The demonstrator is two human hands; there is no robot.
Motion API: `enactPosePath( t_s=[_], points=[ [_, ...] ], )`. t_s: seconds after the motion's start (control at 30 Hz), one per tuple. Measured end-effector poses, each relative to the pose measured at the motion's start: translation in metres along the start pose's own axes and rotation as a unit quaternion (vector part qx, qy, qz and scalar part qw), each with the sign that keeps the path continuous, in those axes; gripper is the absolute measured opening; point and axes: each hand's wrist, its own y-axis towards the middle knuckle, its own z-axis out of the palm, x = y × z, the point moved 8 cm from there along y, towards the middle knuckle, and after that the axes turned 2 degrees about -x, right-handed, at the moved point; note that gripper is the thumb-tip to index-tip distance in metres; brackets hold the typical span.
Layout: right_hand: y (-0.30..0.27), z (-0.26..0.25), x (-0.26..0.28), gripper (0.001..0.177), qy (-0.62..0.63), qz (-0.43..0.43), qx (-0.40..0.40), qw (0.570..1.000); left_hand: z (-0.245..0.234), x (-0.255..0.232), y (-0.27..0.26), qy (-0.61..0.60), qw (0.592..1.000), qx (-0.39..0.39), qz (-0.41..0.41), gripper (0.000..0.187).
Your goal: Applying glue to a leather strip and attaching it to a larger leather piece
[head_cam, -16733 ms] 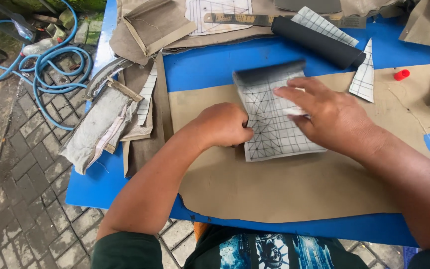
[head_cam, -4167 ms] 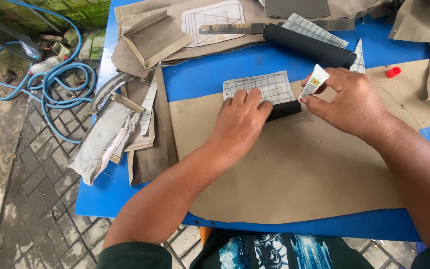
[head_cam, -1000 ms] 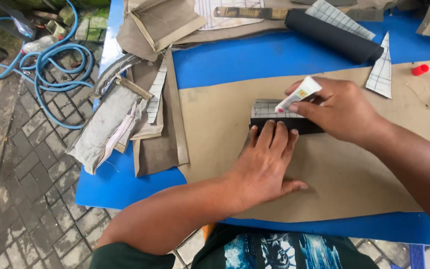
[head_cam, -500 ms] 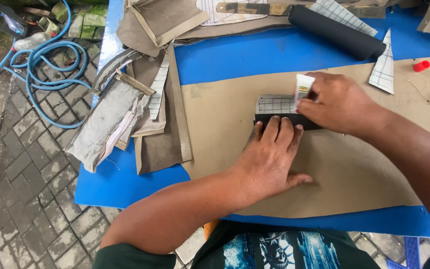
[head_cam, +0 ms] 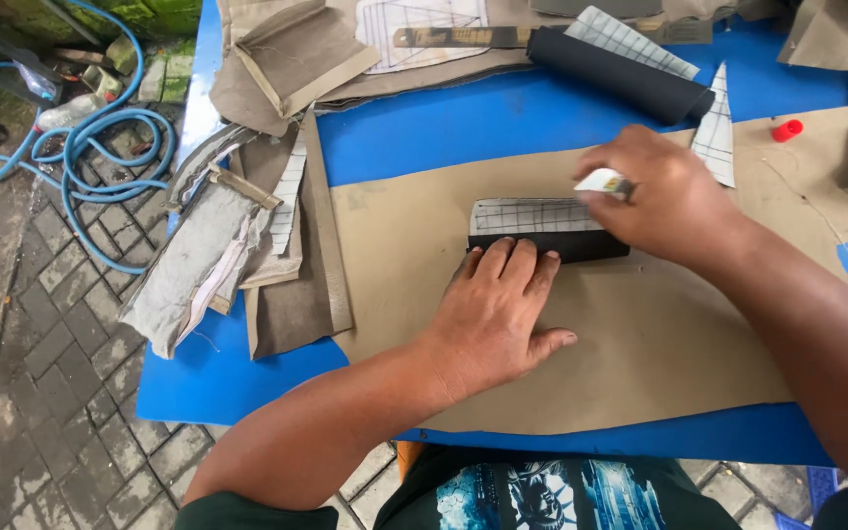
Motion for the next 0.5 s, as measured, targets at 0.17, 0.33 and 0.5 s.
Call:
enactPosePath(
  t_s=[0.17,0.33,0.5],
  points=[
    [0.005,0.014,-0.007,0.021,-0.042,0.037,0.002,0.998,0.028,0.001,-0.005,-0.011,0.999,0.051,0.005,0.078],
    [0.002,0.017,-0.006,0.011,-0.064,0.046,0.028,0.996,0.026,0.003,-0.003,0.003,0.999,0.050,0.013,0.060],
    [-0.014,0.013,0.037,0.013,-0.081,-0.132,0.093,0.984,0.004,0.005,0.004,-0.008,1.000,0.003,-0.003,0.059]
  ],
)
